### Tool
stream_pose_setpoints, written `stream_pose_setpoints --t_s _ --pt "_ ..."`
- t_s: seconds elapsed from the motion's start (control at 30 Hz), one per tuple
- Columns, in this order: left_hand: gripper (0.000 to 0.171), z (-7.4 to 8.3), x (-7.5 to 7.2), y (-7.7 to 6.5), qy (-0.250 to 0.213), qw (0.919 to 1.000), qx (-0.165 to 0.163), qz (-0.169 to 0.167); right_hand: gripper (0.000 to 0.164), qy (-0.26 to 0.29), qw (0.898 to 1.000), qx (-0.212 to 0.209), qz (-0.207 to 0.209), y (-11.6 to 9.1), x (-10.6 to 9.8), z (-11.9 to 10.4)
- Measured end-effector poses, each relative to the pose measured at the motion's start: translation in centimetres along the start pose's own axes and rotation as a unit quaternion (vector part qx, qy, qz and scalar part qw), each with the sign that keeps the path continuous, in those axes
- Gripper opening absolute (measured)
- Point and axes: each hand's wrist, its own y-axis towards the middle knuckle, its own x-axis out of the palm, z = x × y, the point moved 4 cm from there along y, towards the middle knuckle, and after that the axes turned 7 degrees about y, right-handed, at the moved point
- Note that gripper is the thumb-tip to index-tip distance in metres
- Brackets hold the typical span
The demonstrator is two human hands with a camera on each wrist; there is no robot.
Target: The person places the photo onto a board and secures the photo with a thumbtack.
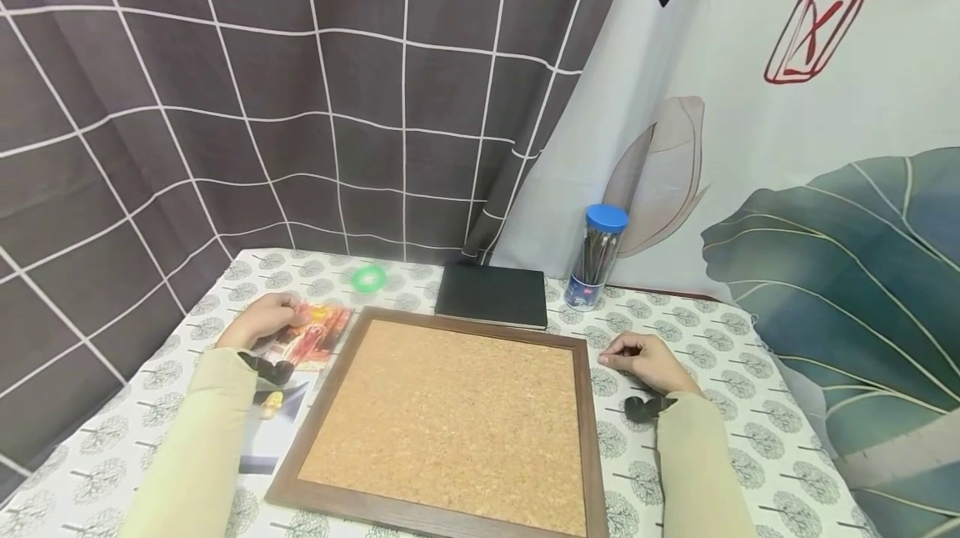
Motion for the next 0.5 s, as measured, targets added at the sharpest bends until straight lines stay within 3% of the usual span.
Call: stream_pose_setpoints --t_s 0.33,0.5 --pt "0.026 0.15 0.01 -0.16 -0.038 0.9992 -0.009 -0.007 0.009 -0.001 0.999 -0.011 0.034 0.08 0.41 -0.39" --pt "0.027 0.06 0.11 -0.08 -0.096 0.9954 -0.003 -0.005 0.014 0.021 0.998 -0.002 0.052 0.21 0.24 -0.1"
